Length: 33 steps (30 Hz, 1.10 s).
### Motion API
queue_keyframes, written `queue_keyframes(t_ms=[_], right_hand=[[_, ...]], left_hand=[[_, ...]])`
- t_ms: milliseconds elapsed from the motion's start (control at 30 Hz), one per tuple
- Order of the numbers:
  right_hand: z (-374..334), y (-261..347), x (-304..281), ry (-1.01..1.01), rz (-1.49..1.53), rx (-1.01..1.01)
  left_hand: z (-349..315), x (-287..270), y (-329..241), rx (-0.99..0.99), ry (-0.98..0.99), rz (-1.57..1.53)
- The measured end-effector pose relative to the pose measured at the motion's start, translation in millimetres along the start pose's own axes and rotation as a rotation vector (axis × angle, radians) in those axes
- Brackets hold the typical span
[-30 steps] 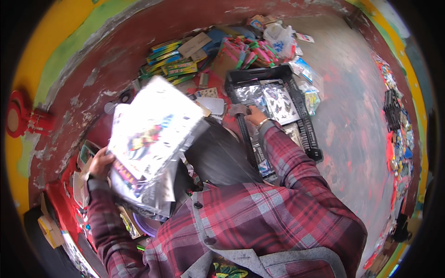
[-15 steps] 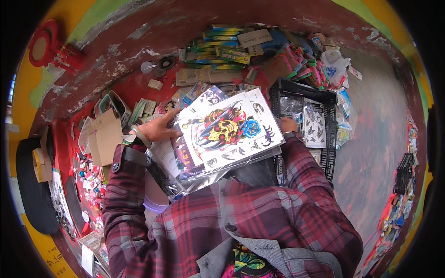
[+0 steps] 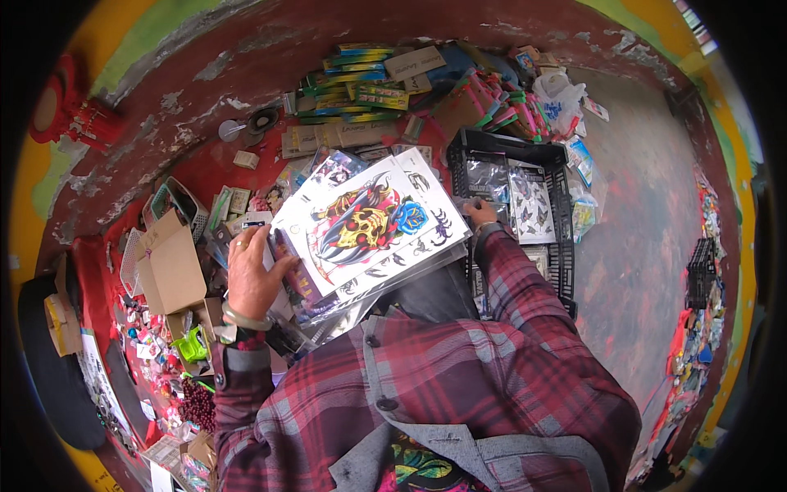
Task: The person sits on the floor and handles temporary tattoo sheets, wiping them with a cloth. They then place the sheets into clear plastic bags, seal the bags, and arrange them in a pile.
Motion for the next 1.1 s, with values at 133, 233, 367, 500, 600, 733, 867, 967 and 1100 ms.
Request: queue_keyframes(t_ms=[133, 233, 367, 500, 600, 733, 867, 967, 1100], right_hand=[[2.7, 10.7, 18.3, -0.134, -0.332, -0.067], [19.3, -1.4, 11.7, -0.090, -0.590, -0.065], [-3.2, 1.7, -16.1, -0.189, -0.730, -0.167], [11.6, -67.6, -60.4, -0.138, 0.495, 0.001], [-56.5, -22.4, -109.6, 0.081, 1.461, 0.220], [-105.2, 39.0, -181.9, 0.158, 1.610, -0.100], [-177.5, 131.6, -216.3, 0.208, 1.416, -0.232], [-257.6, 205.3, -197.1, 0.535, 1.302, -0.276], [-315.5, 266.9, -151.5, 0.749, 0.743, -0.382]], left_hand=[[-22.2, -0.2, -0.5, -0.278, -0.055, -0.091], [-28.1, 1.4, -4.7, -0.389, -0.075, -0.201], [-36.9, 8.9, 1.3, -0.425, -0.071, -0.229], [-33.9, 17.6, 8.8, -0.557, -0.032, -0.365], [-39.7, 14.9, 12.1, -0.539, -0.090, -0.364], [-39.3, 14.5, 17.9, -0.553, -0.091, -0.502], [-42.8, 13.7, 18.9, -0.545, -0.091, -0.541], [-38.8, 9.4, 13.5, -0.490, -0.078, -0.532], [-41.5, 9.5, 11.9, -0.513, -0.076, -0.712]])
Point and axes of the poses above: each hand's wrist, its own z-axis towards the middle knuckle, its own x-axis out of the palm, y = z × x, the point moved 4 cm from there along z, towards the middle knuckle, and after that the axes turned 11 degrees about x, right-handed, at the moved point
